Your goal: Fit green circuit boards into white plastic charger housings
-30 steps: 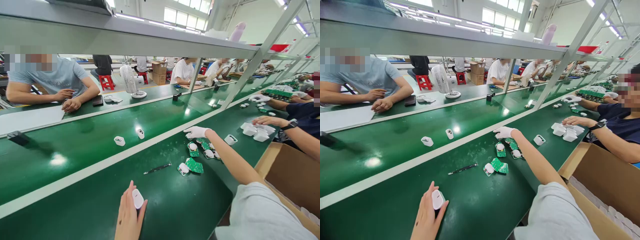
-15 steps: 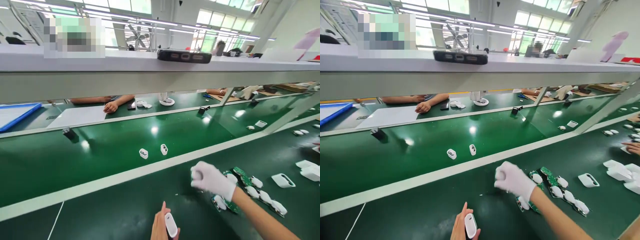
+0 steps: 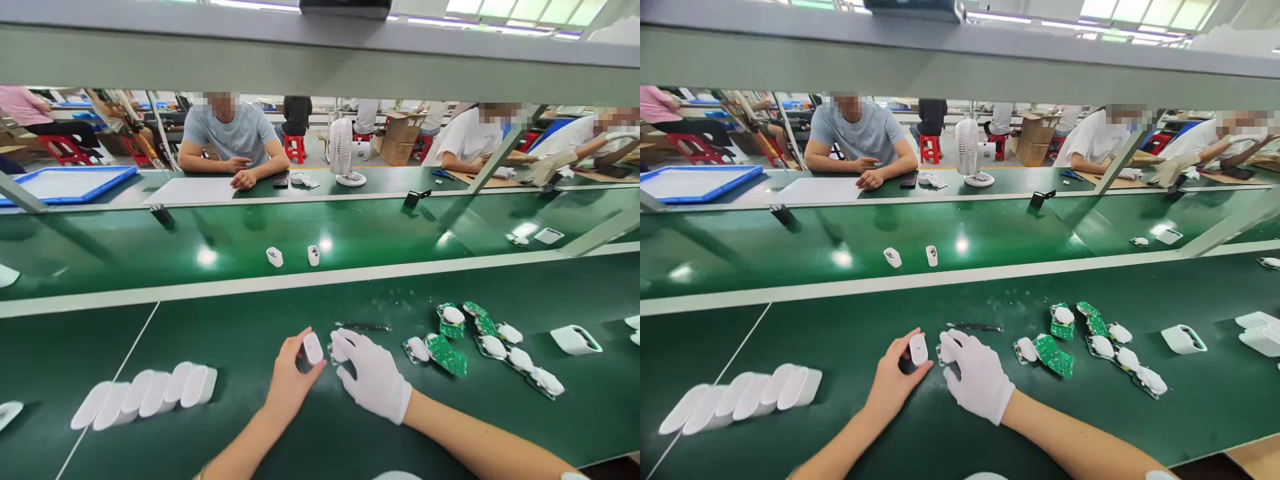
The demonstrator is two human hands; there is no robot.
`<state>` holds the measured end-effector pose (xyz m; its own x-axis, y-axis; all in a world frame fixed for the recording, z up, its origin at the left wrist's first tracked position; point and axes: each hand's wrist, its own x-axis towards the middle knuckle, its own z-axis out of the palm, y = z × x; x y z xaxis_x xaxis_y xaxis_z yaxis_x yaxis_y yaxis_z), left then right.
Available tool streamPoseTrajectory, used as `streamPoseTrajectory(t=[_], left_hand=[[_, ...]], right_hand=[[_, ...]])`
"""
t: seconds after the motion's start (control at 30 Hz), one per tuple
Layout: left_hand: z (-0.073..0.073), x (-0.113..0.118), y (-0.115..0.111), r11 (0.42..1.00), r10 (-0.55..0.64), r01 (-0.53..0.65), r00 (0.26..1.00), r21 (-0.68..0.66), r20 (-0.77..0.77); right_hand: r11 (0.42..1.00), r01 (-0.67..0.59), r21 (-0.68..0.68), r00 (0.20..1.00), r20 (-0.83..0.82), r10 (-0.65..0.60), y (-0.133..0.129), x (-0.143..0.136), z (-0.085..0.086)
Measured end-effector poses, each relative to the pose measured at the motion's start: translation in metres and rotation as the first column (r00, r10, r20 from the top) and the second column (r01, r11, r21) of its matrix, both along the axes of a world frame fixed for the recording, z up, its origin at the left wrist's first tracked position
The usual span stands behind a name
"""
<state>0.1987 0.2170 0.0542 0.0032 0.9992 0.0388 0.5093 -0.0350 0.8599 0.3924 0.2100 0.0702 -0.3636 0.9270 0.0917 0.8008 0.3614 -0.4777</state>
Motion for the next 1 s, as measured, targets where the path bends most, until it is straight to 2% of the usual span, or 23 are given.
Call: streamPoseTrajectory(t=[0.1,0.2,0.27,0.33,0.4,0.47,0.57,0.63,0.83,1.0], left_hand=[[0.002,0.0,0.001,0.998,-0.048,0.049,0.998,0.026,-0.041],[0.004,0.0,-0.001,0.993,-0.096,0.1,0.993,0.054,-0.071],[0.006,0.001,-0.003,0.99,-0.114,0.122,0.989,0.073,-0.096],[0.007,0.002,-0.005,0.982,-0.151,0.162,0.982,0.098,-0.113],[0.008,0.003,-0.006,0.964,-0.214,0.23,0.969,0.137,-0.122],[0.008,0.003,-0.007,0.938,-0.279,0.3,0.951,0.173,-0.136],[0.007,0.002,-0.007,0.916,-0.315,0.345,0.934,0.203,-0.168],[0.007,0.001,-0.008,0.913,-0.317,0.351,0.931,0.205,-0.182],[0.008,0.003,-0.009,0.923,-0.306,0.337,0.936,0.187,-0.174],[0.006,0.003,-0.008,0.918,-0.288,0.331,0.934,0.216,-0.21]], right_hand=[[0.999,-0.025,0.024,0.999,-0.021,0.025,-0.003,0.0,-0.008],[0.995,0.093,-0.021,0.972,-0.216,-0.095,-0.003,0.003,-0.016],[0.98,0.163,-0.114,0.9,-0.391,-0.195,-0.001,0.007,-0.018],[0.973,0.146,-0.178,0.783,-0.581,-0.224,0.0,0.01,-0.016],[0.985,0.085,-0.149,0.664,-0.729,-0.168,0.0,0.012,-0.012],[0.999,0.023,-0.049,0.614,-0.788,-0.052,-0.001,0.013,-0.008],[0.991,-0.073,0.112,0.666,-0.734,0.132,-0.005,0.013,-0.008],[0.981,-0.115,0.155,0.7,-0.688,0.191,-0.006,0.012,-0.011],[0.986,-0.091,0.14,0.737,-0.656,0.161,-0.004,0.008,-0.02],[0.953,-0.069,0.296,0.832,-0.51,0.219,-0.004,0.008,-0.018]])
